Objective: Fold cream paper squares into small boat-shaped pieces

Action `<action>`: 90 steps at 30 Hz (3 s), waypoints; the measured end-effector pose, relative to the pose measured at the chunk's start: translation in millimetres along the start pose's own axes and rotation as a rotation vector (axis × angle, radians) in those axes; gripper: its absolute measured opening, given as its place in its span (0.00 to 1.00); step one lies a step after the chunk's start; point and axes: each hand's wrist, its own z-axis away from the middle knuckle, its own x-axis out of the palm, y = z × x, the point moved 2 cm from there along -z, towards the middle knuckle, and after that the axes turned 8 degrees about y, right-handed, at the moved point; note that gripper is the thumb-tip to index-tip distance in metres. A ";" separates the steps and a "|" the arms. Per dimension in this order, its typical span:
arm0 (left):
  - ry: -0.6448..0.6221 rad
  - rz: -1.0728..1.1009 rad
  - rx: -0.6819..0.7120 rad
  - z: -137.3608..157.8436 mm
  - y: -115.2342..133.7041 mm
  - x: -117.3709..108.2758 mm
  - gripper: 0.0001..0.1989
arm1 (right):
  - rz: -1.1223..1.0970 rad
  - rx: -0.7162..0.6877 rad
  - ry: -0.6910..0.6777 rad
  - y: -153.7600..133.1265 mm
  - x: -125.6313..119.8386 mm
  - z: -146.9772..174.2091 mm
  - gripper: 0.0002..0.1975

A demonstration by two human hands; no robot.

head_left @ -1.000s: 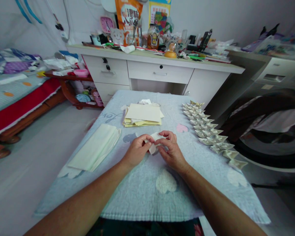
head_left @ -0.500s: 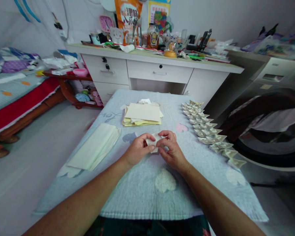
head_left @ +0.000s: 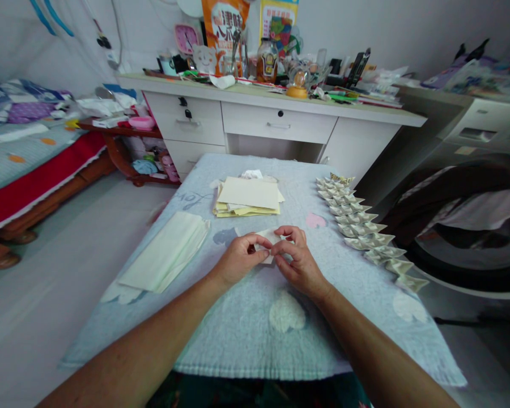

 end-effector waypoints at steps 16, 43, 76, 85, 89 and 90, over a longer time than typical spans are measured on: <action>0.015 0.026 0.020 -1.0 -7.1 1.6 0.08 | 0.022 -0.018 -0.009 -1.6 -0.2 -0.4 0.13; 0.080 -0.128 0.090 -0.3 2.7 2.3 0.06 | 0.009 -0.009 -0.028 -6.0 1.7 -1.7 0.15; 0.157 -0.234 0.261 8.2 14.9 3.9 0.02 | -0.741 0.515 0.120 15.3 14.3 0.3 0.18; 0.179 -0.280 0.293 8.7 13.1 3.3 0.09 | -0.747 0.511 0.096 14.3 14.3 0.0 0.18; 0.181 -0.265 0.314 9.1 11.4 3.1 0.06 | -0.739 0.517 0.090 13.7 13.6 0.1 0.19; 0.183 -0.269 0.314 9.3 11.5 2.8 0.04 | -0.736 0.522 0.091 13.4 13.4 0.0 0.19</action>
